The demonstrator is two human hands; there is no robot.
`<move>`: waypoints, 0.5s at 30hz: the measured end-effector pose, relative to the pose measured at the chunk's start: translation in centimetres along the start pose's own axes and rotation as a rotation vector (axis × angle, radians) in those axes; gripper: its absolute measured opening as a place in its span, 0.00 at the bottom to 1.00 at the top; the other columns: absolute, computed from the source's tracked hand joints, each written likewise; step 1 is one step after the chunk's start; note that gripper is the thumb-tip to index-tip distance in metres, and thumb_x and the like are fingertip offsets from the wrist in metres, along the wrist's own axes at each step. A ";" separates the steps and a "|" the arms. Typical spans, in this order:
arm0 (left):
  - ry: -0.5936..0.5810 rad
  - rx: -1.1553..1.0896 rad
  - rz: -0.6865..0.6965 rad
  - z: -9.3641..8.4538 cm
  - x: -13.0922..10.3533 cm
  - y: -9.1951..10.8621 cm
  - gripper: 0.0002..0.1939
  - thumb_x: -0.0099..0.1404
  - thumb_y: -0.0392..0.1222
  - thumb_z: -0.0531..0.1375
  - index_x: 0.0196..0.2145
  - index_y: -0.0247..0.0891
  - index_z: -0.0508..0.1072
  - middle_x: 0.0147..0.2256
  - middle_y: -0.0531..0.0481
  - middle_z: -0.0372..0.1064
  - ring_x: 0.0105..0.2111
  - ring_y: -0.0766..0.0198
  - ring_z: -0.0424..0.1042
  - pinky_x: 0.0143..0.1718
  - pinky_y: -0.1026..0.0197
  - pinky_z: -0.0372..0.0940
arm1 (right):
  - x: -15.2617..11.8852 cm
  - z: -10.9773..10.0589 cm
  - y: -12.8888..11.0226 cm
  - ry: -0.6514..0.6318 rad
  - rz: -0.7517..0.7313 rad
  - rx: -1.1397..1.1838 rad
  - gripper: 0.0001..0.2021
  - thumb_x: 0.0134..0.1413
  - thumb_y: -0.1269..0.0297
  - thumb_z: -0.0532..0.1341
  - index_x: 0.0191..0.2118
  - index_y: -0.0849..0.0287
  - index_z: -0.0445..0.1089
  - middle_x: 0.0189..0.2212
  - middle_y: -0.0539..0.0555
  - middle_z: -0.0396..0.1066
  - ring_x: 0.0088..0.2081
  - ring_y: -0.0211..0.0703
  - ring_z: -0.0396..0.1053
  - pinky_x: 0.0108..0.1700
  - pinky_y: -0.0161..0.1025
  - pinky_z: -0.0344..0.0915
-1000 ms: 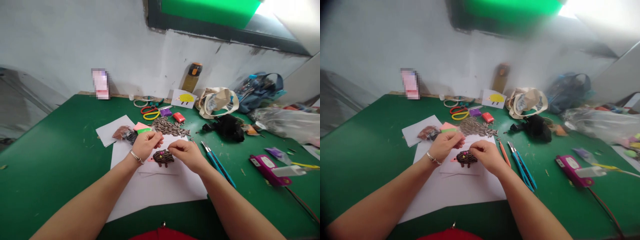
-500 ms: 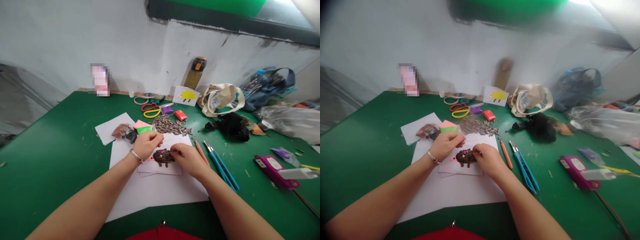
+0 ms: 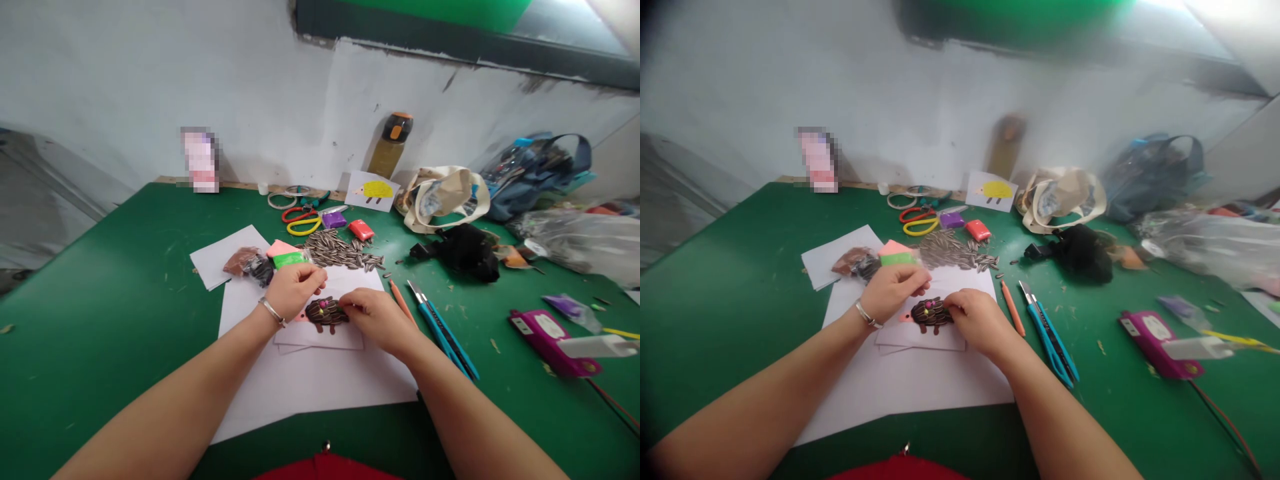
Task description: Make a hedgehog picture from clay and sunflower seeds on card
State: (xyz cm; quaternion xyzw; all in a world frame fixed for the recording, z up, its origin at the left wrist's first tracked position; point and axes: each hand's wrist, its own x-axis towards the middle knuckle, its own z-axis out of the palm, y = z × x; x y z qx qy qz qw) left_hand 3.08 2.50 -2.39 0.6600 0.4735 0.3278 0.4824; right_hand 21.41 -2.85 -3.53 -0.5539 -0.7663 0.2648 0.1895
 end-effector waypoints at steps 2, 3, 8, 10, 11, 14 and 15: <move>-0.005 0.016 0.000 0.0 0.0 0.1 0.13 0.60 0.46 0.55 0.24 0.35 0.72 0.24 0.51 0.70 0.25 0.67 0.68 0.28 0.66 0.64 | 0.0 -0.1 0.0 0.017 0.002 -0.029 0.11 0.52 0.73 0.54 0.34 0.55 0.73 0.31 0.50 0.72 0.34 0.39 0.67 0.38 0.34 0.60; -0.006 0.034 0.002 -0.1 0.0 0.1 0.14 0.60 0.46 0.55 0.24 0.35 0.72 0.24 0.51 0.70 0.25 0.67 0.68 0.28 0.66 0.63 | 0.0 -0.2 0.1 0.028 0.007 -0.039 0.10 0.52 0.72 0.55 0.34 0.56 0.73 0.31 0.51 0.71 0.34 0.39 0.67 0.38 0.34 0.60; -0.030 0.272 0.052 -0.2 -0.1 0.2 0.15 0.61 0.45 0.52 0.20 0.36 0.69 0.21 0.54 0.67 0.24 0.67 0.66 0.27 0.66 0.58 | -0.1 -0.6 0.7 0.082 0.045 -0.071 0.10 0.52 0.72 0.54 0.34 0.56 0.73 0.32 0.50 0.72 0.35 0.39 0.67 0.40 0.35 0.59; -0.069 0.370 0.068 -0.2 -0.2 0.2 0.16 0.61 0.45 0.52 0.19 0.37 0.68 0.19 0.55 0.65 0.22 0.68 0.64 0.24 0.66 0.55 | -0.1 -0.6 0.9 0.076 0.064 -0.080 0.11 0.52 0.72 0.54 0.34 0.55 0.73 0.33 0.51 0.72 0.36 0.40 0.67 0.40 0.35 0.59; -0.091 0.403 0.072 -0.1 -0.2 0.1 0.16 0.62 0.45 0.51 0.19 0.38 0.67 0.18 0.56 0.64 0.21 0.68 0.63 0.22 0.66 0.54 | -0.1 -0.6 1.0 0.063 0.068 -0.082 0.11 0.52 0.72 0.55 0.34 0.56 0.74 0.33 0.51 0.72 0.36 0.40 0.68 0.40 0.35 0.59; -0.133 0.465 0.087 0.1 -0.3 0.0 0.17 0.62 0.44 0.50 0.18 0.38 0.66 0.18 0.56 0.63 0.20 0.68 0.62 0.22 0.66 0.52 | -0.1 -0.4 1.0 0.049 0.064 -0.092 0.11 0.51 0.73 0.55 0.34 0.55 0.73 0.32 0.51 0.72 0.37 0.40 0.67 0.40 0.34 0.58; -0.135 0.478 0.095 0.1 -0.3 0.0 0.17 0.62 0.44 0.50 0.19 0.38 0.66 0.18 0.56 0.63 0.20 0.68 0.62 0.22 0.66 0.52 | -0.1 -0.4 1.0 0.054 0.062 -0.098 0.11 0.51 0.73 0.55 0.34 0.55 0.73 0.32 0.50 0.72 0.36 0.40 0.67 0.40 0.34 0.58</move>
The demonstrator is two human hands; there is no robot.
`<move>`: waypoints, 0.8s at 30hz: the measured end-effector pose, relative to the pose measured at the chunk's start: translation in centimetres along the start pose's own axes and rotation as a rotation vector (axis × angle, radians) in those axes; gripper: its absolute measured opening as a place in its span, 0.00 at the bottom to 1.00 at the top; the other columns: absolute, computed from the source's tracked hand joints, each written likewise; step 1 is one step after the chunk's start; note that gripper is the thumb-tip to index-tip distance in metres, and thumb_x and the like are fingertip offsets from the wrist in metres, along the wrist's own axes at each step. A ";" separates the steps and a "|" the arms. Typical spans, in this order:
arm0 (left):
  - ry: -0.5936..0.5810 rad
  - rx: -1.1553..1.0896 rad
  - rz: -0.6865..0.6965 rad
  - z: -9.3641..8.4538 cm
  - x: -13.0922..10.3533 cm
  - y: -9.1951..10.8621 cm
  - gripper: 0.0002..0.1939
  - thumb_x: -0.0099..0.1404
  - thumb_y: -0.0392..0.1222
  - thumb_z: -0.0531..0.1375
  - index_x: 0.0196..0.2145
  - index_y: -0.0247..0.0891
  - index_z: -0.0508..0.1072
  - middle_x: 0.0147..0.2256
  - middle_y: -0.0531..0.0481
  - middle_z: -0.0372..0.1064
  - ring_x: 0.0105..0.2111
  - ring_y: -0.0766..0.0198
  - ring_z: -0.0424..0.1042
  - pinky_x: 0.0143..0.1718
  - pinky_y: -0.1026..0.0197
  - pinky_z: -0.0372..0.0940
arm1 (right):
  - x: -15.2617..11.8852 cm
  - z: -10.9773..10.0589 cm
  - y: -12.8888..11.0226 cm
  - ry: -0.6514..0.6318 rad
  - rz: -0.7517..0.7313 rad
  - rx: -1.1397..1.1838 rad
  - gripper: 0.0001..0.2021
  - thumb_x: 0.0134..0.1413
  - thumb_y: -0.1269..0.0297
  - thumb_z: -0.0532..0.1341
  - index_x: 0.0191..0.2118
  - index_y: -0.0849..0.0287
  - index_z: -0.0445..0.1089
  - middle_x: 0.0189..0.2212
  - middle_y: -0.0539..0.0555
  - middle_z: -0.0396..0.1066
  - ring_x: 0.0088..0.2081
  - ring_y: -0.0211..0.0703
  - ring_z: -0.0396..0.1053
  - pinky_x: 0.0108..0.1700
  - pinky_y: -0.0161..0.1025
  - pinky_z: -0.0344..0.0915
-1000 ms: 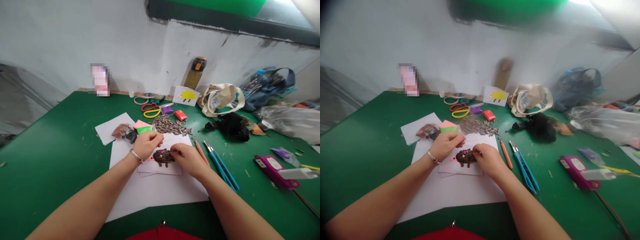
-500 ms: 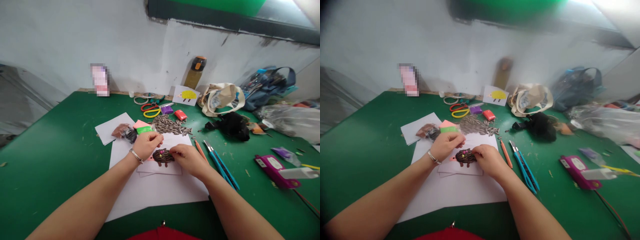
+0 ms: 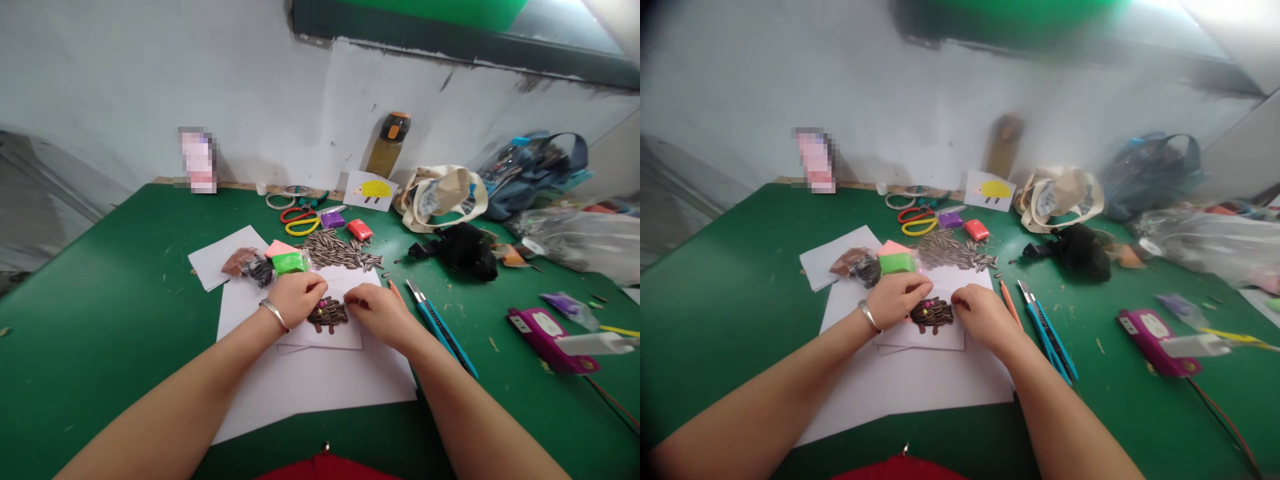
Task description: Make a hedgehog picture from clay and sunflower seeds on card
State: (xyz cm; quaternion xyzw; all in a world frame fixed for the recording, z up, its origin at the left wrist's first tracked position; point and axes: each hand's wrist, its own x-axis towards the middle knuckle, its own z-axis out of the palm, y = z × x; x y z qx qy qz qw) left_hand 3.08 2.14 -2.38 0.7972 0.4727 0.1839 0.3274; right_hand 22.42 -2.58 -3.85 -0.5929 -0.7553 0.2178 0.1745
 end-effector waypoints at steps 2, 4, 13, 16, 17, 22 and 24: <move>-0.002 0.024 0.008 0.0 0.0 0.0 0.17 0.62 0.44 0.50 0.19 0.38 0.67 0.19 0.56 0.64 0.21 0.68 0.63 0.23 0.66 0.53 | 0.0 0.1 0.0 0.006 0.000 -0.015 0.10 0.51 0.73 0.55 0.33 0.55 0.73 0.32 0.50 0.71 0.36 0.39 0.67 0.39 0.34 0.58; -0.006 0.047 0.012 -0.1 0.1 0.0 0.17 0.63 0.44 0.50 0.19 0.38 0.68 0.19 0.56 0.65 0.21 0.68 0.63 0.23 0.65 0.53 | 0.1 0.1 0.0 -0.004 0.003 -0.030 0.10 0.52 0.73 0.55 0.32 0.56 0.73 0.31 0.51 0.70 0.35 0.39 0.66 0.38 0.34 0.57; -0.053 0.098 0.005 -0.1 0.1 0.1 0.16 0.63 0.43 0.50 0.21 0.38 0.71 0.21 0.54 0.69 0.23 0.67 0.66 0.23 0.66 0.53 | 0.0 0.2 -0.6 -0.040 -0.063 0.134 0.10 0.53 0.72 0.54 0.33 0.57 0.73 0.30 0.51 0.68 0.34 0.38 0.65 0.38 0.34 0.59; -0.062 0.122 0.014 -0.2 0.1 0.2 0.16 0.63 0.43 0.50 0.22 0.38 0.72 0.23 0.53 0.71 0.24 0.66 0.67 0.24 0.66 0.53 | 0.1 0.5 -0.9 -0.054 -0.059 0.102 0.11 0.52 0.74 0.53 0.33 0.57 0.72 0.30 0.52 0.68 0.34 0.38 0.65 0.38 0.34 0.59; -0.060 0.123 0.013 -0.2 0.2 0.2 0.16 0.63 0.43 0.51 0.23 0.39 0.72 0.23 0.53 0.72 0.24 0.66 0.68 0.24 0.66 0.54 | 0.1 0.6 -1.0 -0.051 -0.052 0.091 0.11 0.52 0.75 0.53 0.33 0.57 0.72 0.31 0.51 0.68 0.34 0.38 0.65 0.37 0.34 0.58; -0.078 0.112 0.024 -0.2 0.1 0.3 0.15 0.63 0.42 0.51 0.24 0.39 0.73 0.24 0.53 0.72 0.25 0.65 0.68 0.25 0.66 0.54 | 0.0 0.6 -1.3 -0.040 0.000 0.057 0.09 0.50 0.75 0.53 0.34 0.57 0.68 0.30 0.49 0.69 0.32 0.38 0.64 0.33 0.33 0.55; -0.083 0.124 0.036 -0.2 0.1 0.3 0.16 0.64 0.42 0.50 0.24 0.39 0.74 0.25 0.52 0.73 0.26 0.65 0.68 0.25 0.66 0.54 | -0.1 0.5 -1.5 -0.045 -0.014 0.042 0.09 0.52 0.75 0.53 0.35 0.56 0.67 0.30 0.49 0.69 0.32 0.37 0.65 0.33 0.32 0.54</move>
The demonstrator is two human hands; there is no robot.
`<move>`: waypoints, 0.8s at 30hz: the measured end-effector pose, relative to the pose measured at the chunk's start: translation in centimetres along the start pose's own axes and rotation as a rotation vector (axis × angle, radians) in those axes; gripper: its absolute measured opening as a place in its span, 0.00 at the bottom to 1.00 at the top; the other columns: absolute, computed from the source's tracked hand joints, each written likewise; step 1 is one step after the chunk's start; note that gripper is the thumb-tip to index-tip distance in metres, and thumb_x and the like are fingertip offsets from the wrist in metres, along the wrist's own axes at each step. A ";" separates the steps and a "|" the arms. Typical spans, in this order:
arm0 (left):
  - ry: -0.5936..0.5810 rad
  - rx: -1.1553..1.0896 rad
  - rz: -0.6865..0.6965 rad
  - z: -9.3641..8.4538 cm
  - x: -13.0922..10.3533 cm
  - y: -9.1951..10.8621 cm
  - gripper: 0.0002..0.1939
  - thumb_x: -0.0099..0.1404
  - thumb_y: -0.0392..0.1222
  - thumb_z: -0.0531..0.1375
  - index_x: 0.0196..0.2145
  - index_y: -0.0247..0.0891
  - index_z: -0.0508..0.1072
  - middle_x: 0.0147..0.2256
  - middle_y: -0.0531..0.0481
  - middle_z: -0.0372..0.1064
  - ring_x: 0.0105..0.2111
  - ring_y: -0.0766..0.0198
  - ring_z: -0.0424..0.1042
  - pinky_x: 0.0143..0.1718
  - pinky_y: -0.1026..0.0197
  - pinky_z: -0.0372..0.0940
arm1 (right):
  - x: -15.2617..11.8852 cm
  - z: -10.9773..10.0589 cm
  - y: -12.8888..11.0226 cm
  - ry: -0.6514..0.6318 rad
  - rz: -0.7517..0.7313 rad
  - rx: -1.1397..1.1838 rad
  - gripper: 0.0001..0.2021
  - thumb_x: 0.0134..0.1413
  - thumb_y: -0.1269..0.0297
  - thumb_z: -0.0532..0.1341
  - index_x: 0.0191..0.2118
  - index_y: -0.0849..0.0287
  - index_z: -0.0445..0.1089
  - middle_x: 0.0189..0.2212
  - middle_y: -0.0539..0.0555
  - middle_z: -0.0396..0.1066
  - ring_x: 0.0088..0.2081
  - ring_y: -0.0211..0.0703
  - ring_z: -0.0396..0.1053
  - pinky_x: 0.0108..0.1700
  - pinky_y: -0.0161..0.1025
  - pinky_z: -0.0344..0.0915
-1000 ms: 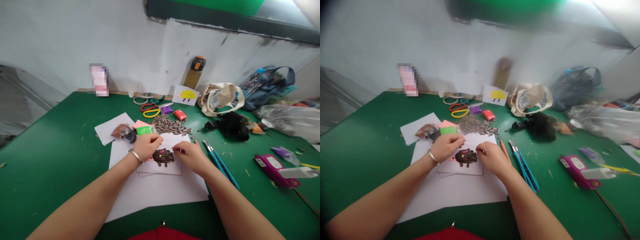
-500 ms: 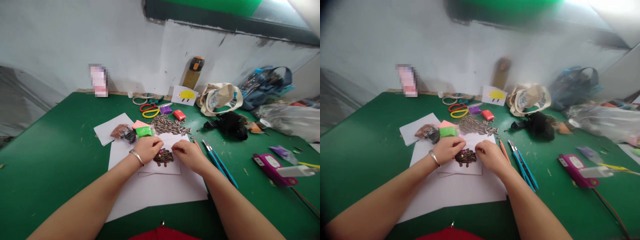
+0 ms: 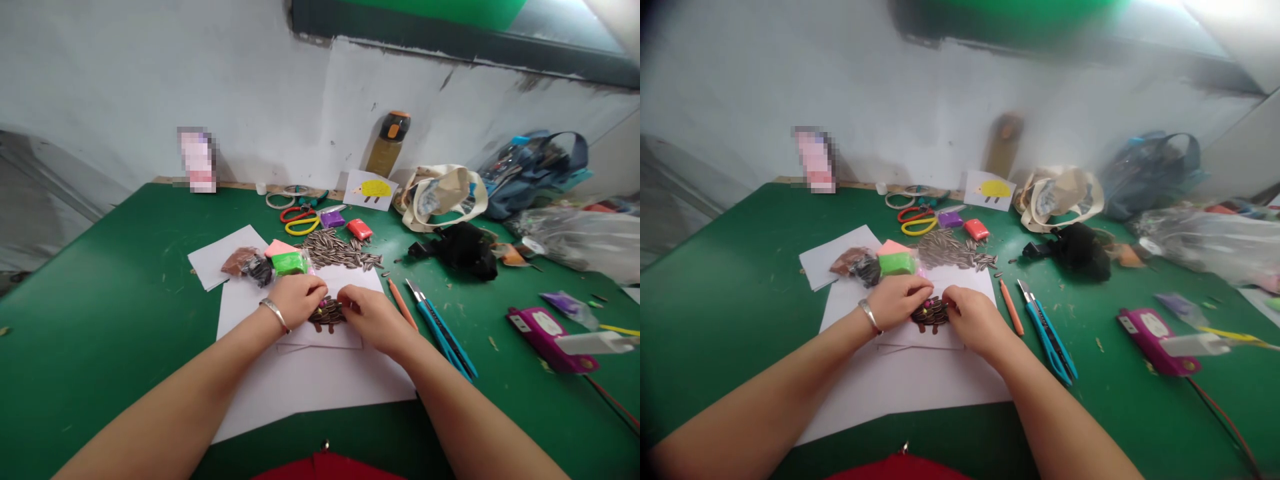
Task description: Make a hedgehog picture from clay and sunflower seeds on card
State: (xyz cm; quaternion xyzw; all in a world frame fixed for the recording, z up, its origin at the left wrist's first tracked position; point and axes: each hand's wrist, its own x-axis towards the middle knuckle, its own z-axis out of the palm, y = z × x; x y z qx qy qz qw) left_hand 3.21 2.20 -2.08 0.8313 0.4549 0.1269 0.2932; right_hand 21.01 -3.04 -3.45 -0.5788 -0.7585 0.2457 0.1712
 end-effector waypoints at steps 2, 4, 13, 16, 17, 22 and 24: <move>-0.004 0.023 0.009 0.0 0.0 0.0 0.15 0.64 0.41 0.50 0.25 0.39 0.74 0.26 0.52 0.73 0.27 0.65 0.68 0.26 0.65 0.54 | -0.1 -0.1 -0.2 -0.008 -0.045 -0.040 0.09 0.54 0.74 0.52 0.36 0.56 0.67 0.30 0.50 0.70 0.33 0.38 0.65 0.33 0.33 0.53; -0.008 0.039 0.014 0.0 0.0 -0.1 0.15 0.64 0.41 0.50 0.26 0.39 0.74 0.26 0.52 0.73 0.28 0.65 0.69 0.27 0.65 0.55 | -0.3 -0.2 -0.4 -0.006 -0.090 -0.105 0.09 0.56 0.72 0.50 0.36 0.57 0.67 0.30 0.51 0.70 0.33 0.39 0.65 0.33 0.33 0.53; -0.001 0.050 0.029 0.2 0.0 -0.4 0.15 0.64 0.42 0.50 0.28 0.40 0.75 0.29 0.51 0.74 0.31 0.64 0.69 0.30 0.65 0.56 | -0.8 -0.4 -1.1 -0.039 -0.090 -0.028 0.12 0.55 0.74 0.49 0.38 0.56 0.69 0.30 0.51 0.72 0.32 0.39 0.68 0.33 0.33 0.54; 0.001 0.050 0.026 0.3 0.0 -0.6 0.15 0.64 0.42 0.50 0.29 0.40 0.76 0.30 0.51 0.75 0.31 0.63 0.70 0.30 0.65 0.57 | -0.7 -0.5 -1.1 -0.038 -0.065 0.023 0.12 0.56 0.72 0.50 0.37 0.55 0.70 0.31 0.50 0.73 0.32 0.39 0.68 0.33 0.33 0.56; 0.002 0.052 0.026 0.4 0.0 -0.6 0.15 0.64 0.42 0.50 0.30 0.40 0.76 0.31 0.51 0.75 0.32 0.63 0.70 0.31 0.64 0.58 | -0.6 -0.5 -1.0 -0.034 -0.061 0.029 0.12 0.56 0.72 0.50 0.37 0.55 0.70 0.31 0.50 0.73 0.32 0.39 0.68 0.33 0.33 0.57; 0.009 0.065 0.016 0.5 0.1 -0.7 0.14 0.63 0.40 0.50 0.34 0.40 0.76 0.36 0.49 0.76 0.37 0.60 0.72 0.37 0.63 0.61 | -0.5 -0.6 -0.7 -0.022 -0.046 0.042 0.13 0.55 0.72 0.50 0.35 0.55 0.71 0.30 0.49 0.73 0.32 0.39 0.69 0.32 0.33 0.58; -0.006 0.064 0.019 0.4 0.0 -0.5 0.14 0.63 0.39 0.51 0.35 0.40 0.76 0.36 0.49 0.76 0.37 0.59 0.72 0.36 0.62 0.61 | -0.5 -0.7 -0.5 -0.004 -0.040 0.053 0.13 0.54 0.72 0.50 0.35 0.54 0.71 0.30 0.49 0.74 0.32 0.39 0.69 0.33 0.33 0.58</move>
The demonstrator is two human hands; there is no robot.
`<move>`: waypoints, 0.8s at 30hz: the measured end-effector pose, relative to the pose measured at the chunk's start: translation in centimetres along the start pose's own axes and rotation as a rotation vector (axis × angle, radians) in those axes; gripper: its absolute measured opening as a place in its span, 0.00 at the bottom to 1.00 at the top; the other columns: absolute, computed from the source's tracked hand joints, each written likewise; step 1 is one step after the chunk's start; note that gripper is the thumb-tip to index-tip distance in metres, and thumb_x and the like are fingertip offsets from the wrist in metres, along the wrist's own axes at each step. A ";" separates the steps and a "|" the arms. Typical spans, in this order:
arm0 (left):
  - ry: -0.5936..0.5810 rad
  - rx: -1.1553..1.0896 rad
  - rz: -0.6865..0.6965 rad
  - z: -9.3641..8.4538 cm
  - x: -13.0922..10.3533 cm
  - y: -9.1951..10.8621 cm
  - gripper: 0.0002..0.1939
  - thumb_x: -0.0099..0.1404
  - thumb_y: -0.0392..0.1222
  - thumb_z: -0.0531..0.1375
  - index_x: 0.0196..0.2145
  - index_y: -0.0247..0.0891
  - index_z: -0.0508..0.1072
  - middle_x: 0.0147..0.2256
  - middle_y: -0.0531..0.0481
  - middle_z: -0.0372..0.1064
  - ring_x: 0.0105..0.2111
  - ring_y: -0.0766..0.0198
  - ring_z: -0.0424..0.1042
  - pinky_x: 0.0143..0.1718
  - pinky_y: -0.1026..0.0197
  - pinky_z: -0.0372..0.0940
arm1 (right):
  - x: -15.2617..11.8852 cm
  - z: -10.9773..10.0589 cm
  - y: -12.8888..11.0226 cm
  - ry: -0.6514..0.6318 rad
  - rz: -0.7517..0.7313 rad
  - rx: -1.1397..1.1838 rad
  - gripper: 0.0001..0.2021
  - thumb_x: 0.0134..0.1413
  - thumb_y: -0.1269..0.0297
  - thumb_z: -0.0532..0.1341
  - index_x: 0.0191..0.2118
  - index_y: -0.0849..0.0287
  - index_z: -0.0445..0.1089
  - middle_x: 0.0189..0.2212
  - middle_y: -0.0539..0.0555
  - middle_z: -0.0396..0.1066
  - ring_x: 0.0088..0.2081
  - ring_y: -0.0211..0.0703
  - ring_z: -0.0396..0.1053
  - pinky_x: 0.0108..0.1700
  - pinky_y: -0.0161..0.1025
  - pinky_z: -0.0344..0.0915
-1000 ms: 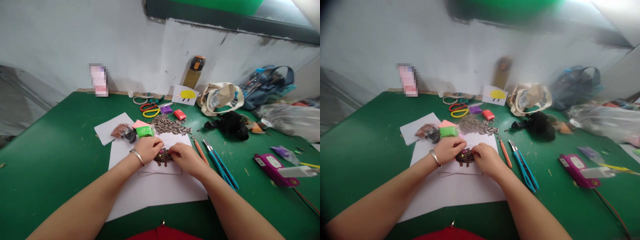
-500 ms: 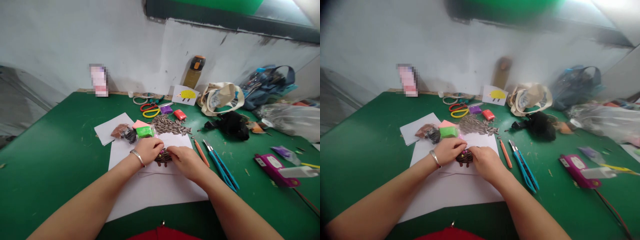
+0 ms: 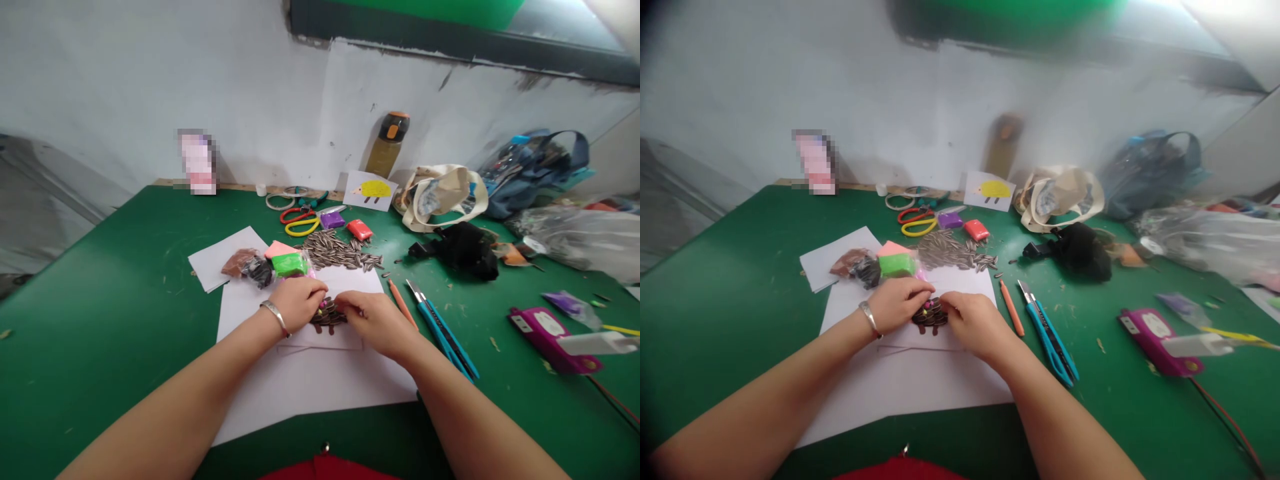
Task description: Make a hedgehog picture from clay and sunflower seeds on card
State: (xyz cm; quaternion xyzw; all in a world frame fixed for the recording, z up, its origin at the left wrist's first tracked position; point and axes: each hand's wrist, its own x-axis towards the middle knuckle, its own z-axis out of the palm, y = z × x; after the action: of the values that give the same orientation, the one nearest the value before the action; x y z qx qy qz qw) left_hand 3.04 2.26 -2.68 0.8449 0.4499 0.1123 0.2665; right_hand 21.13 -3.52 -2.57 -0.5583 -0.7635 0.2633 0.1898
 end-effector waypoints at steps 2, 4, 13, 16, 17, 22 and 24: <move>-0.050 -0.025 0.025 -0.3 -0.1 0.2 0.14 0.63 0.39 0.50 0.35 0.41 0.76 0.33 0.50 0.76 0.34 0.60 0.72 0.34 0.63 0.61 | -0.1 -0.2 0.2 0.037 0.011 0.014 0.14 0.53 0.73 0.50 0.37 0.54 0.72 0.32 0.49 0.74 0.33 0.39 0.70 0.35 0.33 0.59; -0.113 -0.064 0.069 -0.5 -0.2 0.3 0.14 0.63 0.37 0.50 0.34 0.41 0.76 0.31 0.51 0.76 0.31 0.62 0.72 0.32 0.64 0.62 | -0.1 -0.4 0.3 0.074 0.023 0.025 0.15 0.52 0.73 0.51 0.38 0.53 0.72 0.33 0.48 0.75 0.35 0.39 0.70 0.37 0.34 0.59; -0.218 0.011 0.291 -0.8 -0.2 0.1 0.13 0.60 0.32 0.52 0.35 0.37 0.77 0.35 0.47 0.72 0.35 0.63 0.70 0.38 0.64 0.62 | 0.1 -0.6 0.6 0.024 -0.029 0.026 0.15 0.49 0.75 0.51 0.33 0.55 0.73 0.29 0.48 0.74 0.33 0.37 0.68 0.35 0.32 0.59; -0.288 -0.025 0.295 -1.3 -0.3 0.2 0.15 0.62 0.32 0.50 0.35 0.39 0.76 0.35 0.50 0.73 0.33 0.65 0.70 0.37 0.65 0.62 | -0.1 -0.7 0.9 0.088 -0.003 0.007 0.15 0.50 0.74 0.51 0.37 0.55 0.74 0.32 0.48 0.74 0.36 0.37 0.69 0.39 0.32 0.58; -0.297 -0.028 0.282 -1.4 -0.4 0.2 0.15 0.63 0.32 0.50 0.36 0.40 0.76 0.35 0.51 0.73 0.33 0.65 0.71 0.38 0.65 0.62 | -0.1 -0.8 0.9 0.091 -0.007 -0.004 0.16 0.50 0.74 0.51 0.37 0.54 0.74 0.33 0.48 0.74 0.37 0.37 0.69 0.40 0.32 0.58; -0.222 0.050 0.170 -1.8 -0.5 0.0 0.14 0.64 0.36 0.51 0.41 0.40 0.74 0.37 0.51 0.74 0.37 0.62 0.70 0.38 0.64 0.61 | -0.3 -0.9 0.8 0.031 -0.051 -0.066 0.17 0.49 0.76 0.51 0.35 0.53 0.75 0.33 0.49 0.72 0.36 0.35 0.67 0.37 0.31 0.56; -0.233 0.048 0.161 -1.8 -0.5 -0.1 0.14 0.64 0.37 0.50 0.42 0.41 0.74 0.37 0.51 0.74 0.37 0.63 0.70 0.37 0.64 0.61 | -0.3 -0.9 0.7 0.021 -0.043 -0.092 0.17 0.49 0.76 0.51 0.35 0.53 0.75 0.32 0.49 0.72 0.35 0.36 0.67 0.36 0.31 0.55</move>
State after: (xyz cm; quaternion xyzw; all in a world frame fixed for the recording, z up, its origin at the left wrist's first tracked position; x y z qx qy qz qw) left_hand 1.95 2.54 -1.26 0.8917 0.3493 0.0239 0.2868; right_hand 22.27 -3.51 -2.31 -0.5525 -0.7846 0.2182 0.1775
